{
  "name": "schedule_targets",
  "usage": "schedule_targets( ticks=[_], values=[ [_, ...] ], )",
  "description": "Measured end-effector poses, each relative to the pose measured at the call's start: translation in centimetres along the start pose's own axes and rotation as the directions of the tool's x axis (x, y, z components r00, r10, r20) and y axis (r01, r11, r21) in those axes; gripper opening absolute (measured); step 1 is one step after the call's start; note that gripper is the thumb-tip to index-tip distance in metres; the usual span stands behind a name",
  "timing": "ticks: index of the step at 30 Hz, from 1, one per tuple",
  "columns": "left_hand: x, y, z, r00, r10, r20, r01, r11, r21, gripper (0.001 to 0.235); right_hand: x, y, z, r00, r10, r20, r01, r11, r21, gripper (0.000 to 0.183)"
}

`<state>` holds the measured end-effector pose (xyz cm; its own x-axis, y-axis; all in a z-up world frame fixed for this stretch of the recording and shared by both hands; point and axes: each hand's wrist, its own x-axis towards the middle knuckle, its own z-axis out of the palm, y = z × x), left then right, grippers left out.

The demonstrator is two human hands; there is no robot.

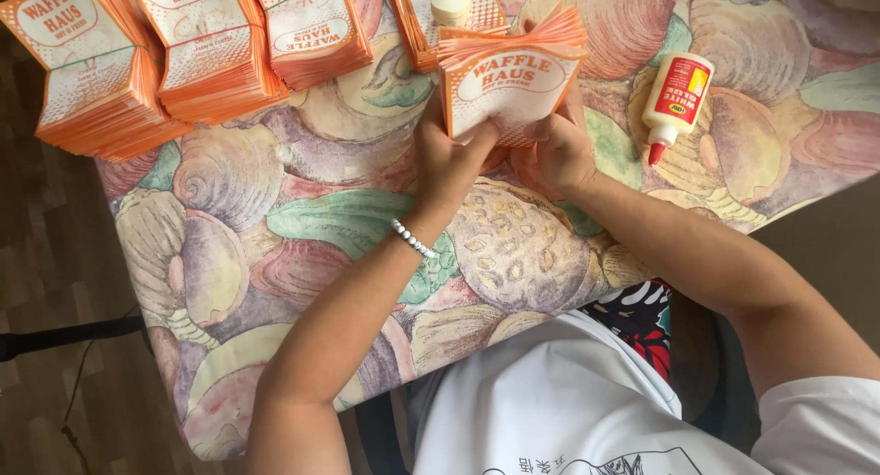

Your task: Applying glue to paper sheets and folding them to assemble paper bags.

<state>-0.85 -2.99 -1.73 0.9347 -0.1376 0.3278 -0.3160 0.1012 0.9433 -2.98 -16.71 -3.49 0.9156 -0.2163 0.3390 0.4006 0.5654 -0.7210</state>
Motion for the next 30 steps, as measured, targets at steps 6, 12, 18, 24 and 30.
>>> schedule_targets(
  ticks=[6,12,18,24,30],
  values=[
    [0.2,0.6,0.0,0.992,-0.123,0.009,0.123,0.976,-0.177,0.011,0.4,-0.6,-1.3,0.999,0.002,0.049,0.019,0.902,-0.432,0.065],
    [1.7,-0.1,-1.3,0.937,-0.296,-0.183,0.168,0.846,-0.505,0.041,0.3,-1.9,1.2,0.929,0.359,0.088,-0.332,0.914,-0.232,0.022],
    [2.4,-1.1,-3.2,0.976,-0.216,-0.004,0.169,0.774,-0.61,0.037,2.2,-4.7,-0.6,0.899,0.271,0.343,0.075,0.677,-0.732,0.006],
    [4.6,2.0,-10.3,0.92,0.164,0.355,0.007,0.9,-0.436,0.083,3.6,-10.0,-2.2,0.892,0.264,0.367,0.32,0.204,-0.925,0.008],
    [2.8,2.9,-7.1,0.935,0.093,0.343,-0.103,0.995,0.01,0.053,3.9,-8.9,-1.7,0.776,0.172,0.607,0.597,0.11,-0.795,0.009]
  ],
)
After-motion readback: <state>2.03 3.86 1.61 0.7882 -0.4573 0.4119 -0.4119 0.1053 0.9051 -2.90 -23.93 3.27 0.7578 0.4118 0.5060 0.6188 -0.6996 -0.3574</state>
